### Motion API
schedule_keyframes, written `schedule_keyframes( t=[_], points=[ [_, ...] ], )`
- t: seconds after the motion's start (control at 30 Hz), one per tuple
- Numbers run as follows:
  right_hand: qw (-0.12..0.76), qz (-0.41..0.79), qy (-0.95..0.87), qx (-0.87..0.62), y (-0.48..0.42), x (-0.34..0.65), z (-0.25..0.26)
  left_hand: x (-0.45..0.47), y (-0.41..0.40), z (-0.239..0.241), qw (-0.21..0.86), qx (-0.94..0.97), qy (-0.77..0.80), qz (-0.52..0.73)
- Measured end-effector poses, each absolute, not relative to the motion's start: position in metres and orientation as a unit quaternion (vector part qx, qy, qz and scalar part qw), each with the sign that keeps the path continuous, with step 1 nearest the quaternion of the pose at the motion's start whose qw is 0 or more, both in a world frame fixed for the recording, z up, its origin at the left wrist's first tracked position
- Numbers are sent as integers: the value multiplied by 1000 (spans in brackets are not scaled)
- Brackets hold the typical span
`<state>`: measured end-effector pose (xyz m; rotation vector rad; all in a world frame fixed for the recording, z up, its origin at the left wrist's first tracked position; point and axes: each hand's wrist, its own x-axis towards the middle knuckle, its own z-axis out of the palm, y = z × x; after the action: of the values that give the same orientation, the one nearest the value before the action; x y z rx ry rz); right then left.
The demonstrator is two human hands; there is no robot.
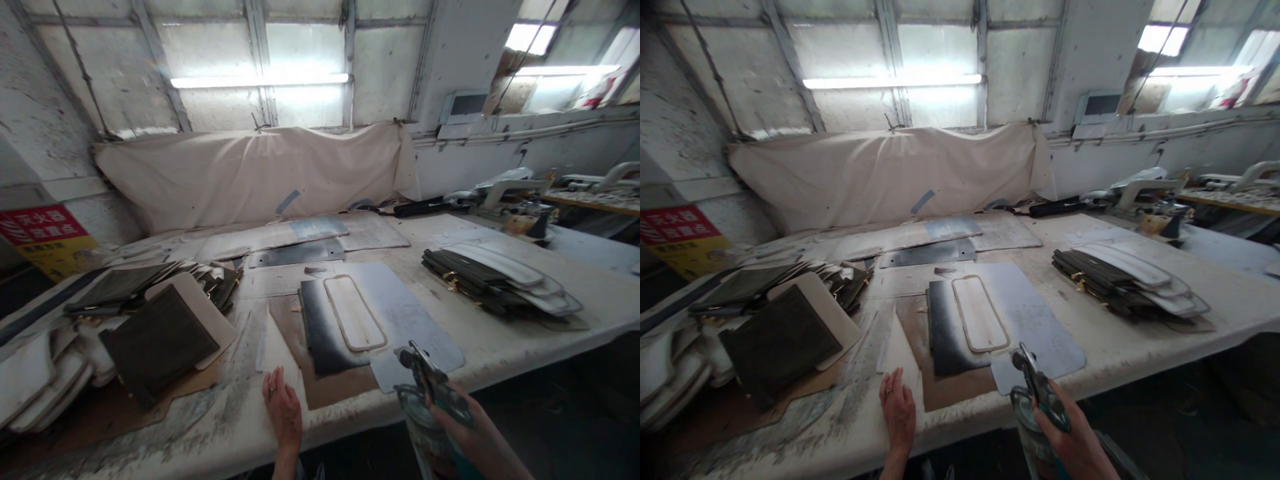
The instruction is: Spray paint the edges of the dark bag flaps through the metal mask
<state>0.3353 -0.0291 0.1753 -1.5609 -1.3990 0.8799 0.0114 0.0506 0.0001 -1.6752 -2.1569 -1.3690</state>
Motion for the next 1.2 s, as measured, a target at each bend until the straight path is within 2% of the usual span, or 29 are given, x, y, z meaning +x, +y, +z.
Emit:
schedule_keyframes(
  t=[0.43, 0.87, 1.2],
  points=[
    [410, 388, -584, -583, -37, 293, 192, 11, 51, 2, 30, -548, -704, -450],
    [431, 359, -545, -622, -30, 330, 163, 10, 52, -3, 55, -561, -706, -429],
    [412, 373, -541, -631, -35, 313, 170, 12, 51, 4, 42, -559, -703, -438]
  ],
)
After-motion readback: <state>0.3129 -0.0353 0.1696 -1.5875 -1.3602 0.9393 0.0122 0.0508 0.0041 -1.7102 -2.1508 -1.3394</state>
